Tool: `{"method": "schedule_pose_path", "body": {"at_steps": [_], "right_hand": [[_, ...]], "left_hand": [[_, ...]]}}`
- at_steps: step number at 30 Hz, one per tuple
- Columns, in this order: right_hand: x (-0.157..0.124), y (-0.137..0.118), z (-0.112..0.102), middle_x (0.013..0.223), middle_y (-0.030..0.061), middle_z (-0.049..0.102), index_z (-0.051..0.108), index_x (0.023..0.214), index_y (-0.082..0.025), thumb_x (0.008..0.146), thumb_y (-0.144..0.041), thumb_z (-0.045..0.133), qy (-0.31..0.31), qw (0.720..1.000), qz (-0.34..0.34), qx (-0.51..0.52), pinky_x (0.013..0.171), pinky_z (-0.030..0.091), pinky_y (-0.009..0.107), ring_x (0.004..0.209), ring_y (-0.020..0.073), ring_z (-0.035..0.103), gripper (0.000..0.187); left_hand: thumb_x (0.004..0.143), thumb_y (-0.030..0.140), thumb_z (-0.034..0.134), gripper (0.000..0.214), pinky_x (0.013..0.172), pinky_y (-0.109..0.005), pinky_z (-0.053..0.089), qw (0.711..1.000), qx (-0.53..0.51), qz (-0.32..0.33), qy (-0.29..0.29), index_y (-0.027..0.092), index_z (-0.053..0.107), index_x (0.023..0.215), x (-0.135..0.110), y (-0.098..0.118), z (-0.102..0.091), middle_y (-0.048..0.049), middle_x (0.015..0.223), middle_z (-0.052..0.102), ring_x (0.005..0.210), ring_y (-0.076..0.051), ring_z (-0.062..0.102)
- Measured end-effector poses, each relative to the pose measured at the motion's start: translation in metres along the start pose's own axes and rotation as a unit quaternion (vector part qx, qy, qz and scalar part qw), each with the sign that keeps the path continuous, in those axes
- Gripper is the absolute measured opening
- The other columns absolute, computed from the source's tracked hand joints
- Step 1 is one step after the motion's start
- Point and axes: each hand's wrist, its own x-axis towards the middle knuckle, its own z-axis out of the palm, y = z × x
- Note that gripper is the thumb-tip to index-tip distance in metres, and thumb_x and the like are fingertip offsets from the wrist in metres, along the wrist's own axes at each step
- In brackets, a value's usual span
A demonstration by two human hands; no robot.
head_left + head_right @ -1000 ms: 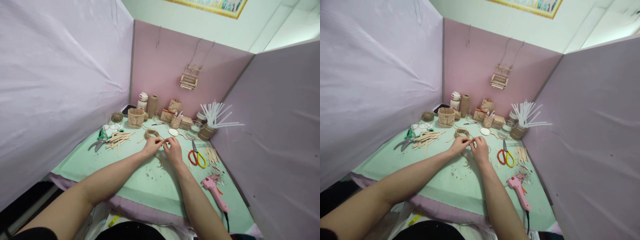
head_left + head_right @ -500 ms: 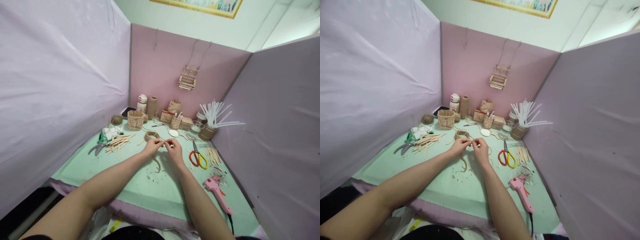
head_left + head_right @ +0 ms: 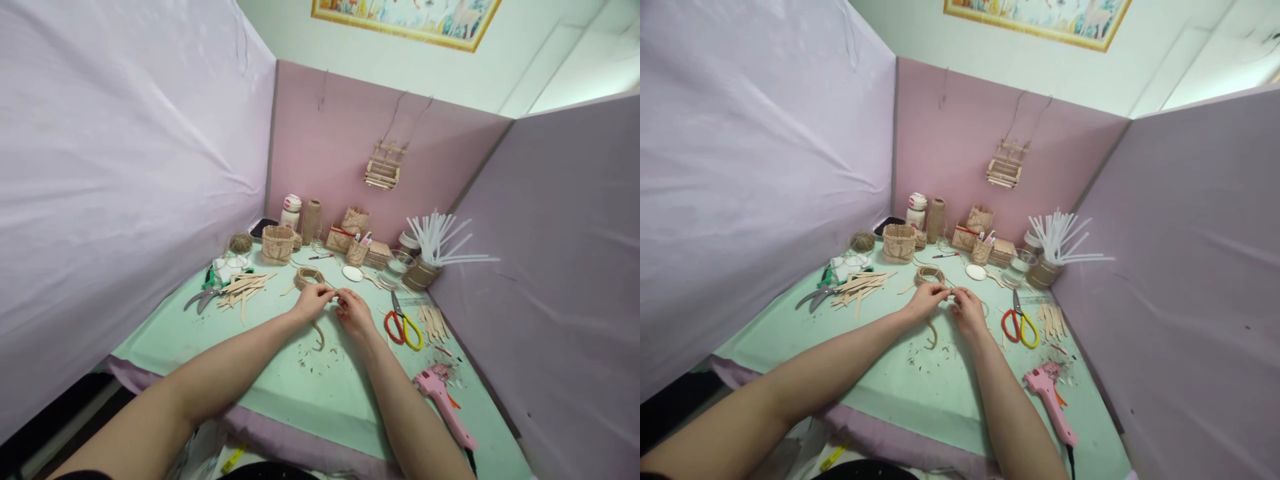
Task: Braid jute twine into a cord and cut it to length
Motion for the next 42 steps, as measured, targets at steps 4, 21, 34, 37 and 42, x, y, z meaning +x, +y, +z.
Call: {"method": "schedule_pose_path", "body": {"at_steps": [4,21,34,37,42], "right_hand": [[0.002,0.001,-0.002,0.06,-0.0015,0.05,0.056,0.072,-0.02,0.057,-0.038,0.07,0.002,1.0,-0.002,-0.011,0.042,0.03,0.021,0.053,0.0104,0.043,0.027],[-0.001,0.003,-0.002,0.06,-0.0024,0.051,0.061,0.069,-0.018,0.064,-0.047,0.064,0.049,0.981,-0.062,-0.177,0.045,0.03,0.022,0.051,0.0098,0.042,0.029],[-0.001,0.003,-0.004,0.065,0.0001,0.055,0.064,0.073,-0.016,0.065,-0.046,0.064,0.037,0.977,-0.092,-0.187,0.05,0.034,0.022,0.056,0.0104,0.042,0.031],[-0.001,0.002,-0.005,0.066,0.002,0.058,0.066,0.077,-0.015,0.065,-0.047,0.064,0.029,0.972,-0.108,-0.208,0.051,0.036,0.024,0.056,0.0117,0.045,0.035],[-0.001,0.001,-0.004,0.067,0.0024,0.059,0.067,0.082,-0.014,0.064,-0.049,0.063,0.017,0.975,-0.098,-0.2,0.052,0.037,0.025,0.053,0.011,0.044,0.039]], "left_hand": [[0.076,0.029,0.051,0.022,0.062,-0.024,0.039,0.997,0.058,0.044,0.007,0.014,0.067,0.075,-0.002,-0.001,0.001,-0.002,0.068,0.064,0.064,-0.013,0.053],[0.076,0.03,0.05,0.024,0.059,-0.023,0.036,0.991,0.104,0.076,0.025,0.015,0.067,0.068,-0.007,0.003,-0.003,-0.0011,0.062,0.061,0.06,-0.013,0.05],[0.07,0.031,0.058,0.019,0.062,-0.024,0.04,0.999,-0.01,0.01,0.039,0.012,0.065,0.073,-0.002,-0.002,0.0,-0.0032,0.072,0.064,0.065,-0.013,0.052],[0.068,0.03,0.06,0.018,0.064,-0.025,0.04,0.998,-0.037,-0.005,0.042,0.012,0.065,0.072,0.0,-0.004,-0.001,-0.0034,0.07,0.063,0.065,-0.013,0.053],[0.067,0.029,0.061,0.018,0.063,-0.025,0.039,0.995,-0.077,-0.033,0.046,0.012,0.064,0.071,0.0,-0.004,0.0,-0.0022,0.067,0.061,0.064,-0.013,0.051]]}}
